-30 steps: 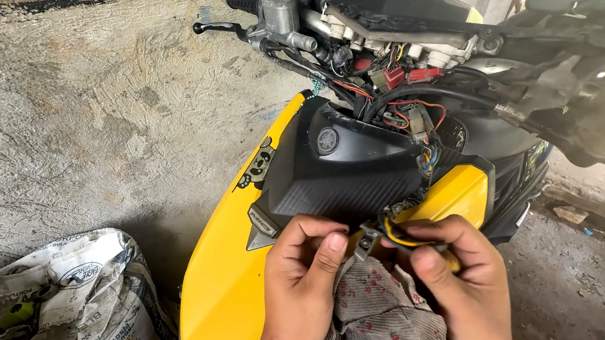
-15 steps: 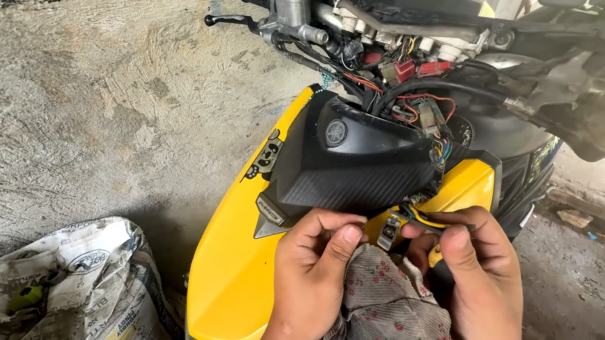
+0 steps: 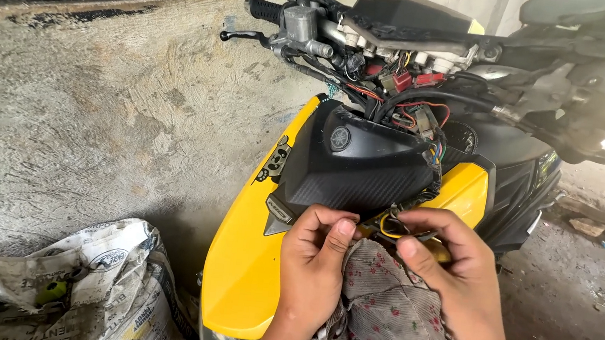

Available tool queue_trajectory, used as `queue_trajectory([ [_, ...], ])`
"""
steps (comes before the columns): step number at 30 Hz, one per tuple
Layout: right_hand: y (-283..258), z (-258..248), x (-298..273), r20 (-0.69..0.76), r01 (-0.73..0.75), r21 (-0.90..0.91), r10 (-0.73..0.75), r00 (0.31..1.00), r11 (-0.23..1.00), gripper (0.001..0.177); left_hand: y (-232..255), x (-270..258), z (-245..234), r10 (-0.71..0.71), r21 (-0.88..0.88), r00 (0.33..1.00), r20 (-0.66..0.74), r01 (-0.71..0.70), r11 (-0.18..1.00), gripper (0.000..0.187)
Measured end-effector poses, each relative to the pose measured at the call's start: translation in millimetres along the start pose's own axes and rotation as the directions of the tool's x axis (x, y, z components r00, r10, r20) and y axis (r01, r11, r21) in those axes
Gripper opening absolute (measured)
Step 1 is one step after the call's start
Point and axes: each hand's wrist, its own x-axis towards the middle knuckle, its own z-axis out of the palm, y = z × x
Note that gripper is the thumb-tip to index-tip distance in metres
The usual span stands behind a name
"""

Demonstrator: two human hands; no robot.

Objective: Repairing and modifying the electrical wiring and switch housing on a motorcycle.

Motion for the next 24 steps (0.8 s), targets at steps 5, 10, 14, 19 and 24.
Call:
queue_trajectory([
  [5,-3,1,2,0.055,-0.011,-0.043,0.014,0.998,0.999,0.033,3,-3,0,-0.001,-0.015,1.000,-0.027,0.001,1.000,0.019],
  [10,-1,-8,2,0.107,-0.068,-0.106,0.080,0.991,0.992,0.037,8,-14,1,0.041,0.054,0.997,-0.066,-0.037,0.998,0.017],
  [14,-2,-14,2,0.156,0.039,-0.126,-0.019,0.988,0.991,0.039,6,-22,0,0.058,0.047,0.997,-0.059,-0.056,0.997,0.017],
  [19,-3,-19,1,0.203,0.000,-0.185,0.038,0.978,0.983,0.048,5,-25,-1,0.059,0.067,0.998,-0.038,-0.056,0.996,0.017],
  [24,-1,-30,0,0.276,0.091,-0.251,-0.019,0.961,0.964,0.061,6,-27,-2,0.067,0.088,0.997,-0.028,-0.064,0.994,0.017],
])
